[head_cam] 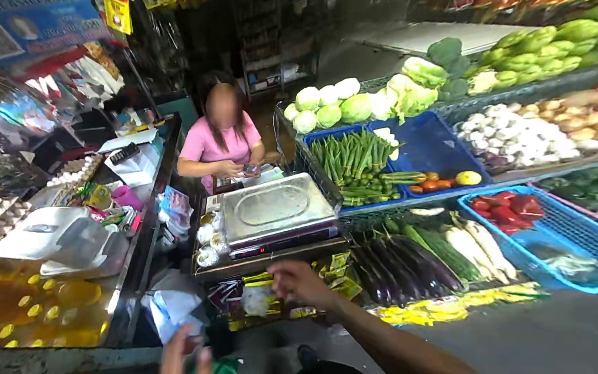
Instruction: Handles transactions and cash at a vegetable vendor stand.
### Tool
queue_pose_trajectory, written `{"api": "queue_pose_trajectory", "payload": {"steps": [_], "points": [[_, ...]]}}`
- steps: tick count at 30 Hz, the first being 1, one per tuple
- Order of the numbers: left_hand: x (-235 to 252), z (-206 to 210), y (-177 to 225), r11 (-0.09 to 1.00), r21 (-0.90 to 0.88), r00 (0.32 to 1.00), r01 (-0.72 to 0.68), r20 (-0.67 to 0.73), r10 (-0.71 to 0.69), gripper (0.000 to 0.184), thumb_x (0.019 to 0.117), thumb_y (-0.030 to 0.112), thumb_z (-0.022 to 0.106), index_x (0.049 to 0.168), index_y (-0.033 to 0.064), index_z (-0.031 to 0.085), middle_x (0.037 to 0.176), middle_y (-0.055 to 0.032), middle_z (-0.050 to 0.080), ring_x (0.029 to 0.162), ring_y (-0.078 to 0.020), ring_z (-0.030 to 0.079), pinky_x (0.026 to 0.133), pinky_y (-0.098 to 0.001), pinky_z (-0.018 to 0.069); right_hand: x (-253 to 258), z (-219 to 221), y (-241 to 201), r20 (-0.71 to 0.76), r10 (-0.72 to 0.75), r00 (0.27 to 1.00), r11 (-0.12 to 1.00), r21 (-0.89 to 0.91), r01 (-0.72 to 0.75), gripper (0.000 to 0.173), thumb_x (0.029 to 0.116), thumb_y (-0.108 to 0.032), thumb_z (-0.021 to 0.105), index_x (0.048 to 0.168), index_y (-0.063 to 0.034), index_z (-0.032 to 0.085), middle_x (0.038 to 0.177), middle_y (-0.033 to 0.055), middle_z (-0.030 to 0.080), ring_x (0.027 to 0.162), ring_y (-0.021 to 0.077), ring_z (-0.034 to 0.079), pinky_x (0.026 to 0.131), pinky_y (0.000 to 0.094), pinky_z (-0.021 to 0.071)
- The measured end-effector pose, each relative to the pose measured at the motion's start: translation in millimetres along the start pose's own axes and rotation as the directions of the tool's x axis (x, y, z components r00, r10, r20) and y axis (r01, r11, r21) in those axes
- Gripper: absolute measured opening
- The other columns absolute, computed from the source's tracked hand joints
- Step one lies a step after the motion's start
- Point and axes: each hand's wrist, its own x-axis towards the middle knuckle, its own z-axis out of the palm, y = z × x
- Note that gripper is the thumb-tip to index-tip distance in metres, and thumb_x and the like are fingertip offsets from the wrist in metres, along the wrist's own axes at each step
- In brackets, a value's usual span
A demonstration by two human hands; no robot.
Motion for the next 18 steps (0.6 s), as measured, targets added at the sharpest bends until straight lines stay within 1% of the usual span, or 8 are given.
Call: {"api": "queue_pose_trajectory", "payload": {"steps": [1,2,4,6,11,14,16,18], "points": [[1,34,10,0.998,0.049,0.987,0.048,0.154,-0.055,0.044,0.0959,0.014,0.067,0.135,-0.0049,0.059,0.128,-0.0203,0.065,0.105,-0.0235,0.07,0.093,-0.0429,0.0602,13,-16,-16,-0.101,-0.035,0.994,0.995,0.088,0.044,0.029,0.1043,-0.012,0.05,0.127,0.0005,0.063,0.092,0.011,0.073,0.075,0.0208,0.072,0.073,0.0406,0.0634],[-1,63,18,0.994,0.089,0.964,0.07,0.249,-0.09,0.042,0.0934,0.011,0.07,0.132,-0.0028,0.064,0.127,-0.0201,0.067,0.105,-0.0236,0.071,0.092,-0.0423,0.0605,25,-34,-29,-0.188,-0.059,0.98,0.983,0.158,0.089,0.028,0.1045,-0.009,0.049,0.126,0.0026,0.061,0.089,0.0106,0.071,0.072,0.0201,0.07,0.07,0.0396,0.0624],[-12,104,31,0.992,0.085,0.933,0.097,0.34,-0.12,0.038,0.0924,0.01,0.072,0.129,-0.0012,0.067,0.123,-0.0175,0.069,0.102,-0.0209,0.072,0.091,-0.0393,0.0613,40,-69,-40,-0.297,-0.084,0.951,0.968,0.2,0.148,0.027,0.1043,-0.007,0.048,0.125,0.0035,0.061,0.084,0.0095,0.07,0.068,0.0186,0.068,0.066,0.0372,0.0615],[-24,125,38,0.989,0.057,0.916,0.134,0.373,-0.145,0.037,0.0938,0.01,0.07,0.129,-0.0021,0.066,0.119,-0.0159,0.07,0.098,-0.0196,0.072,0.089,-0.0385,0.0615,43,-97,-37,-0.342,-0.072,0.937,0.972,0.185,0.142,0.026,0.1037,-0.006,0.048,0.123,0.003,0.063,0.084,0.0097,0.071,0.067,0.0185,0.068,0.065,0.0363,0.0611],[-41,135,39,0.955,0.205,0.85,0.216,0.442,-0.287,0.037,0.0961,0.015,0.067,0.13,0.0011,0.067,0.114,-0.0125,0.073,0.094,-0.0206,0.072,0.087,-0.0405,0.0611,29,-125,-15,-0.386,0.056,0.921,0.952,0.297,0.067,0.022,0.1049,-0.004,0.048,0.119,0.0045,0.062,0.085,0.0121,0.071,0.067,0.0202,0.069,0.065,0.0366,0.0619],[-39,133,35,0.939,0.281,0.813,0.199,0.488,-0.318,0.037,0.0964,0.018,0.066,0.131,0.0052,0.068,0.114,-0.0101,0.074,0.096,-0.02,0.072,0.088,-0.0405,0.0609,29,-132,-19,-0.395,0.13,0.91,0.9,0.432,0.059,0.026,0.1059,-0.003,0.042,0.126,0.0056,0.057,0.092,0.016,0.073,0.073,0.025,0.073,0.07,0.041,0.0633],[-30,137,35,0.939,0.307,0.81,0.157,0.504,-0.301,0.037,0.0962,0.018,0.066,0.131,0.0074,0.068,0.114,-0.0088,0.073,0.098,-0.0193,0.072,0.09,-0.0407,0.0606,40,-140,-30,-0.432,0.134,0.892,0.922,0.385,0.048,0.029,0.1061,-0.004,0.042,0.13,0.0057,0.055,0.102,0.0177,0.073,0.081,0.0269,0.074,0.075,0.0425,0.0639],[-18,145,41,0.944,0.312,0.826,0.107,0.5,-0.259,0.037,0.0959,0.018,0.066,0.131,0.009,0.069,0.114,-0.0077,0.074,0.1,-0.0186,0.072,0.092,-0.0409,0.0599,58,-149,-40,-0.468,0.104,0.877,0.968,0.25,0.019,0.029,0.1071,-0.009,0.045,0.13,0.0052,0.057,0.107,0.0173,0.072,0.083,0.0249,0.074,0.076,0.0406,0.0642]]}}
